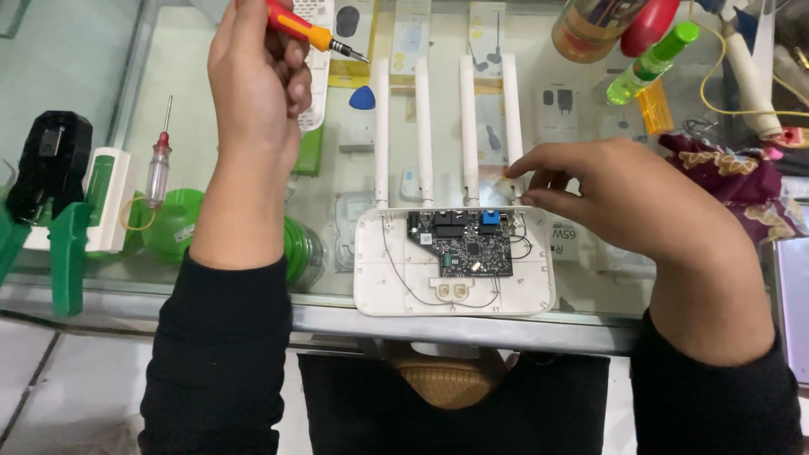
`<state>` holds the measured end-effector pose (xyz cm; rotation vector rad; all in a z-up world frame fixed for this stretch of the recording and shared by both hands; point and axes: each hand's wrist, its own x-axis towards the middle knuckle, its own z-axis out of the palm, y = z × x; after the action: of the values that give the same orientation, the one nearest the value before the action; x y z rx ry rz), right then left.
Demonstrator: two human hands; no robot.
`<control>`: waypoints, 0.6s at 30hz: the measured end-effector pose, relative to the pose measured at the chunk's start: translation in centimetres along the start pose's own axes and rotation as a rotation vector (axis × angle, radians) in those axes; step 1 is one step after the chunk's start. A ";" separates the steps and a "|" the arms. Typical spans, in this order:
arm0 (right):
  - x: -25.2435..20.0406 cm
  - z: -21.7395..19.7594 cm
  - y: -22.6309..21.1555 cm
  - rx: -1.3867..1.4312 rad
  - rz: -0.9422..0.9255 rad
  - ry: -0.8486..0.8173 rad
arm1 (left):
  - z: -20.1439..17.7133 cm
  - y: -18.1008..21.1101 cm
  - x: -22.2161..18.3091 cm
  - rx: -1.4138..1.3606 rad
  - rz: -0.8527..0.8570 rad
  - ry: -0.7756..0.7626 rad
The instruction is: Disassembling a wireless router and manipulating its internal components with a screwdriver.
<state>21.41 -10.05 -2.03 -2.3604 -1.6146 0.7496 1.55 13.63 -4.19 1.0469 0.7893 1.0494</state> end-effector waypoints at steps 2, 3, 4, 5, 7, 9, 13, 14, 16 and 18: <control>0.1 0.2 0.1 -0.021 0.007 -0.007 | -0.1 -0.3 0.2 -0.016 0.035 -0.018; 0.2 0.3 0.5 -0.020 0.008 -0.007 | 0.0 -0.3 0.1 -0.014 0.034 -0.019; 0.3 0.5 0.8 -0.032 -0.062 0.010 | 0.0 -0.3 -0.1 -0.006 0.038 -0.039; 0.4 0.8 1.2 -0.044 -0.132 0.029 | 0.0 -0.2 -0.3 0.002 0.042 -0.060; 0.5 0.9 1.2 -0.035 -0.122 0.017 | -0.1 -0.7 0.0 0.000 0.042 -0.067; 0.5 0.8 1.0 -0.031 -0.107 0.012 | 0.0 -0.8 0.1 -0.008 0.044 -0.081; 0.1 0.3 0.5 0.002 -0.070 -0.040 | 0.6 -0.9 -0.7 0.093 0.030 -0.120; 0.0 0.2 0.3 0.016 -0.054 -0.064 | 0.6 -0.9 -0.9 0.119 0.038 -0.134; 0.0 0.2 0.2 0.010 -0.034 -0.071 | 0.8 -1.0 -1.2 0.151 0.037 -0.159; 0.0 0.2 0.2 0.005 -0.019 -0.080 | 0.9 -1.1 -1.7 0.186 0.039 -0.178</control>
<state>21.51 -10.13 -2.32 -2.3360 -1.6620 0.8542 2.13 11.60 -4.91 1.2999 0.7337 0.9132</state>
